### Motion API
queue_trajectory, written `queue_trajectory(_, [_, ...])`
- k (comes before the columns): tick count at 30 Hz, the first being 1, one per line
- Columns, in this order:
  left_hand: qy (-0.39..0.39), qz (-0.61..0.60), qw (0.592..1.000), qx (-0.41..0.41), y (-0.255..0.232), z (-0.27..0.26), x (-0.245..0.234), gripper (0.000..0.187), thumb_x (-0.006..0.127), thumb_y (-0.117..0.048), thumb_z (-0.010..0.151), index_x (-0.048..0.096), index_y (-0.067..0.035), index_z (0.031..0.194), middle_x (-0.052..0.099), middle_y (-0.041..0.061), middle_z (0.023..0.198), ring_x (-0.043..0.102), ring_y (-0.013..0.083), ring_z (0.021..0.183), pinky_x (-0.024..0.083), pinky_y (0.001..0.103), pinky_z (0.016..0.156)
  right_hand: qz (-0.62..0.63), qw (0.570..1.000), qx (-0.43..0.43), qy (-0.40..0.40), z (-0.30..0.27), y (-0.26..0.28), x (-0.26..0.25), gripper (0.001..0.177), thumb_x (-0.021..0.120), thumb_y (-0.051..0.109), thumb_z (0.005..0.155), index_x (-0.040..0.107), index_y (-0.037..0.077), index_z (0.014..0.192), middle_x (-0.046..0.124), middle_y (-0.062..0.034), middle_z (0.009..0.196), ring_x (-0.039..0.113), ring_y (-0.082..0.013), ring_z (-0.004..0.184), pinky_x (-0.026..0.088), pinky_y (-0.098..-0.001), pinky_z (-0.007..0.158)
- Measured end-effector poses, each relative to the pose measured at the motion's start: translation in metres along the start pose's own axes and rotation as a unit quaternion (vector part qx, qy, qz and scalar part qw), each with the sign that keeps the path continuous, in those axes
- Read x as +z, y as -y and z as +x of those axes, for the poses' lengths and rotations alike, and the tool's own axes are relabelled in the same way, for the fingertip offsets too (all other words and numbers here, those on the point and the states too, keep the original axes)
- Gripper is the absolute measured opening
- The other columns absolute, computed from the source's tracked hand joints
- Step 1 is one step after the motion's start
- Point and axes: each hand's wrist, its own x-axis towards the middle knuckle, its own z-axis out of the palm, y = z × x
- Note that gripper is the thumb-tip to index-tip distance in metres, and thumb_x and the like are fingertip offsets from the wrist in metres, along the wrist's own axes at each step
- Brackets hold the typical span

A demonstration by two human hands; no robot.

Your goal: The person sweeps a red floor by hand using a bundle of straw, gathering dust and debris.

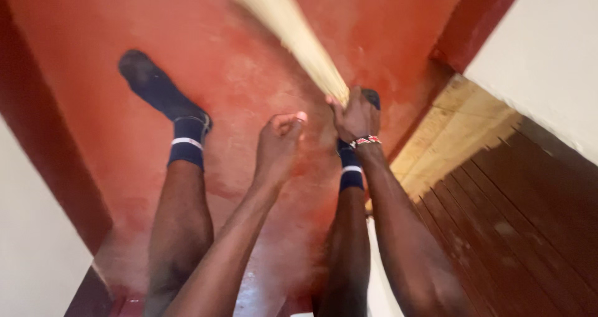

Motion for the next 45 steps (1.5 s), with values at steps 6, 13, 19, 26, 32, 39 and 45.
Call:
queue_trajectory(6, [0.020, -0.006, 0.999, 0.024, -0.002, -0.003, -0.004, 0.045, 0.065, -0.044, 0.096, 0.068, -0.001, 0.109, 0.070, 0.002, 0.089, 0.062, 0.0073, 0.080, 0.051, 0.024, 0.074, 0.150, 0.959, 0.238, -0.042, 0.022, 0.003, 0.006, 0.063, 0.059, 0.062, 0.095, 0.062, 0.000, 0.107, 0.072, -0.0278, 0.094, 0.073, -0.0456, 0.087, 0.055, -0.0571, 0.075])
queue_trajectory(13, [0.030, -0.006, 0.999, 0.013, 0.003, -0.002, -0.006, 0.049, 0.066, -0.046, 0.097, 0.070, 0.001, 0.110, 0.068, 0.005, 0.088, 0.059, 0.0105, 0.080, 0.048, 0.026, 0.072, 0.071, 0.987, 0.131, -0.068, 0.022, 0.018, 0.001, 0.057, 0.061, 0.059, 0.100, 0.059, 0.003, 0.111, 0.071, -0.0273, 0.088, 0.068, -0.0483, 0.082, 0.052, -0.0595, 0.072])
queue_trajectory(19, [0.019, -0.031, 0.999, 0.017, -0.005, -0.001, -0.001, 0.050, 0.067, -0.046, 0.092, 0.068, 0.000, 0.114, 0.074, 0.007, 0.095, 0.071, 0.0133, 0.087, 0.053, 0.026, 0.078, -0.055, 0.997, -0.035, 0.038, 0.030, 0.015, 0.005, 0.060, 0.061, 0.058, 0.096, 0.059, 0.001, 0.114, 0.071, -0.0279, 0.092, 0.068, -0.0501, 0.081, 0.051, -0.0616, 0.071])
queue_trajectory(26, [0.012, -0.029, 1.000, 0.004, -0.003, 0.000, -0.002, 0.049, 0.066, -0.045, 0.094, 0.068, 0.001, 0.112, 0.074, 0.008, 0.097, 0.071, 0.0134, 0.088, 0.054, 0.027, 0.078, 0.458, 0.783, 0.380, -0.183, 0.058, -0.021, 0.033, 0.062, 0.055, 0.060, 0.095, 0.064, 0.000, 0.103, 0.071, -0.0259, 0.080, 0.074, -0.0442, 0.071, 0.058, -0.0575, 0.066])
queue_trajectory(32, [0.011, -0.016, 1.000, 0.023, 0.000, 0.006, 0.001, 0.047, 0.067, -0.043, 0.095, 0.070, 0.002, 0.107, 0.072, 0.009, 0.088, 0.065, 0.0132, 0.080, 0.052, 0.028, 0.072, 0.021, 0.998, 0.028, -0.047, 0.023, -0.015, 0.011, 0.058, 0.055, 0.056, 0.105, 0.059, -0.001, 0.112, 0.068, -0.0311, 0.088, 0.066, -0.0519, 0.083, 0.050, -0.0611, 0.071])
queue_trajectory(39, [0.012, -0.014, 1.000, -0.016, -0.017, -0.002, -0.004, 0.046, 0.065, -0.045, 0.093, 0.069, -0.001, 0.108, 0.073, 0.006, 0.090, 0.067, 0.0121, 0.081, 0.053, 0.028, 0.071, -0.044, 0.996, 0.073, 0.012, 0.029, -0.017, 0.010, 0.071, 0.053, 0.068, 0.098, 0.058, -0.001, 0.114, 0.068, -0.0336, 0.092, 0.065, -0.0539, 0.088, 0.049, -0.0617, 0.076])
queue_trajectory(45, [0.008, -0.005, 1.000, 0.009, -0.018, -0.007, -0.004, 0.046, 0.065, -0.044, 0.094, 0.069, 0.000, 0.108, 0.073, 0.007, 0.091, 0.066, 0.0130, 0.083, 0.053, 0.029, 0.077, 0.072, 0.956, 0.167, -0.232, 0.033, -0.022, 0.013, 0.063, 0.053, 0.060, 0.108, 0.057, -0.002, 0.116, 0.070, -0.0311, 0.094, 0.068, -0.0502, 0.089, 0.051, -0.0579, 0.079])
